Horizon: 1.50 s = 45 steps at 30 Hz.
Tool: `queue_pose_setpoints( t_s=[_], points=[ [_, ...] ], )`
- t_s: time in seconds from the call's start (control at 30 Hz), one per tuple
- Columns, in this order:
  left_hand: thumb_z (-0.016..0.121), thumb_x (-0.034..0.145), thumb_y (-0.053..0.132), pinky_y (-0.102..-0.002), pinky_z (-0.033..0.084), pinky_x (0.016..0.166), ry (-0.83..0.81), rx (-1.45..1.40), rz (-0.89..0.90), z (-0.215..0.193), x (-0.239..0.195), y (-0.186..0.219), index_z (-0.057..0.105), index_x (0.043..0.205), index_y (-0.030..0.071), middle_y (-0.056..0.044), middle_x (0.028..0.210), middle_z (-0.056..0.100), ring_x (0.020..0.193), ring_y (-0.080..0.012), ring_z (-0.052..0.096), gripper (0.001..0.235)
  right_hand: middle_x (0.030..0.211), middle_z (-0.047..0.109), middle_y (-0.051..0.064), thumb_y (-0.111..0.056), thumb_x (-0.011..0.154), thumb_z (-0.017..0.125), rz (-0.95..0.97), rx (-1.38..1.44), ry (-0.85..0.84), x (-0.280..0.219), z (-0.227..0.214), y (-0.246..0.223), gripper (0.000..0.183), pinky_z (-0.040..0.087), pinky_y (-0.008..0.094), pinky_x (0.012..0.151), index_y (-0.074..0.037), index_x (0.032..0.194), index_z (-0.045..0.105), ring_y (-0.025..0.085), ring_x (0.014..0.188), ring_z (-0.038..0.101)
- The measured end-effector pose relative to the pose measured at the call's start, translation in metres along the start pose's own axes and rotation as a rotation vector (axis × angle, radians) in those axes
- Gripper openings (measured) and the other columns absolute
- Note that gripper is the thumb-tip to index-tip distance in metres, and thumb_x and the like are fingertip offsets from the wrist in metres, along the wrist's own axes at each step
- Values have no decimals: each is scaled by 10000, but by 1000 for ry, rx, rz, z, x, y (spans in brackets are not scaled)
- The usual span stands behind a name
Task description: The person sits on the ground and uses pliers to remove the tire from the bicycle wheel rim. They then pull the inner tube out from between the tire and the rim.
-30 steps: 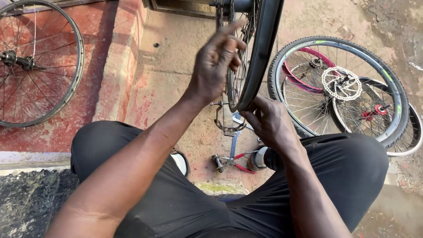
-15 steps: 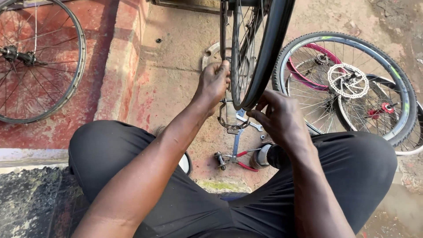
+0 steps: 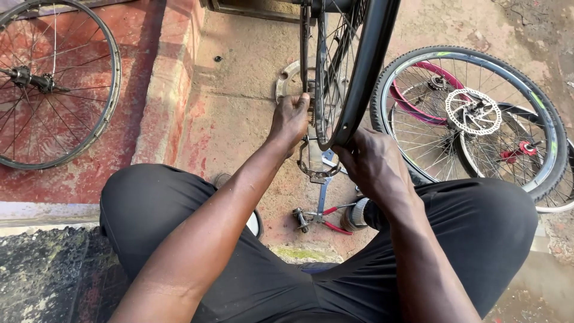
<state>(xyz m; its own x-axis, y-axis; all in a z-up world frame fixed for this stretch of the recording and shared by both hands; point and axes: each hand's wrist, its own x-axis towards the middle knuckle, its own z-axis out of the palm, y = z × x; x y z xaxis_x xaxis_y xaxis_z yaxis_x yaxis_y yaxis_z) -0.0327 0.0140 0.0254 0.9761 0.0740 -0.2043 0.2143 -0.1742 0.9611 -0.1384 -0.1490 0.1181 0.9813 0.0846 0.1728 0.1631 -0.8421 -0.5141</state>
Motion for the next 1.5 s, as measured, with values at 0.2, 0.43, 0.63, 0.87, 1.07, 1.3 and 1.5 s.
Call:
queue_pose_setpoints(
  t_s=[0.2, 0.43, 0.63, 0.87, 1.07, 1.3, 1.5],
  points=[
    [502, 940, 480, -424, 536, 816, -54, 66, 0, -2, -14, 17, 663, 1090, 49, -205, 996, 677, 1022, -358, 671, 485, 656, 639, 160, -196, 805, 764, -49, 40, -27, 4, -3, -12, 208, 486, 470, 522, -64, 736, 619, 417, 654, 648],
    [470, 946, 488, -481, 522, 873, -95, 91, 51, -7, -27, 39, 671, 1105, 23, -245, 1037, 696, 1086, -420, 647, 532, 700, 681, -10, -223, 830, 849, -124, 317, 165, -2, -33, -12, 180, 463, 250, 600, -147, 923, 715, 127, 613, 623],
    [470, 960, 478, -450, 512, 756, -61, 8, 90, -4, -16, 24, 670, 1048, 9, -206, 879, 686, 936, -347, 674, 517, 623, 612, 119, -207, 766, 839, -84, 205, 8, -5, -19, -16, 218, 459, 403, 541, -76, 776, 666, 321, 554, 589],
    [497, 968, 464, -374, 504, 686, -50, -30, 133, 1, -10, 14, 668, 1008, 21, -120, 761, 645, 818, -227, 629, 477, 617, 580, 110, -221, 872, 778, -81, 201, 77, -4, -15, -17, 250, 456, 366, 579, -87, 758, 600, 328, 610, 602],
    [493, 979, 464, -361, 501, 661, -69, 11, 131, 0, -8, 15, 662, 999, 34, -98, 730, 639, 776, -223, 639, 463, 651, 628, 172, -259, 813, 763, 38, -16, -66, -2, 13, 5, 283, 472, 482, 583, -51, 698, 611, 422, 683, 635],
    [464, 986, 450, -435, 516, 766, -109, 34, 129, 1, -13, 13, 658, 1028, 16, -207, 838, 690, 921, -330, 683, 477, 647, 617, 141, -290, 813, 721, 68, -27, -35, 1, 20, 4, 281, 482, 471, 565, -89, 670, 587, 405, 692, 643],
    [446, 983, 547, -525, 514, 872, -185, 48, 154, 41, 38, -40, 666, 1094, 18, -241, 976, 707, 1051, -442, 649, 584, 616, 600, 36, -129, 822, 812, -96, 385, 94, -1, -17, 4, 134, 453, 270, 527, -87, 845, 687, 147, 566, 578]
  ],
)
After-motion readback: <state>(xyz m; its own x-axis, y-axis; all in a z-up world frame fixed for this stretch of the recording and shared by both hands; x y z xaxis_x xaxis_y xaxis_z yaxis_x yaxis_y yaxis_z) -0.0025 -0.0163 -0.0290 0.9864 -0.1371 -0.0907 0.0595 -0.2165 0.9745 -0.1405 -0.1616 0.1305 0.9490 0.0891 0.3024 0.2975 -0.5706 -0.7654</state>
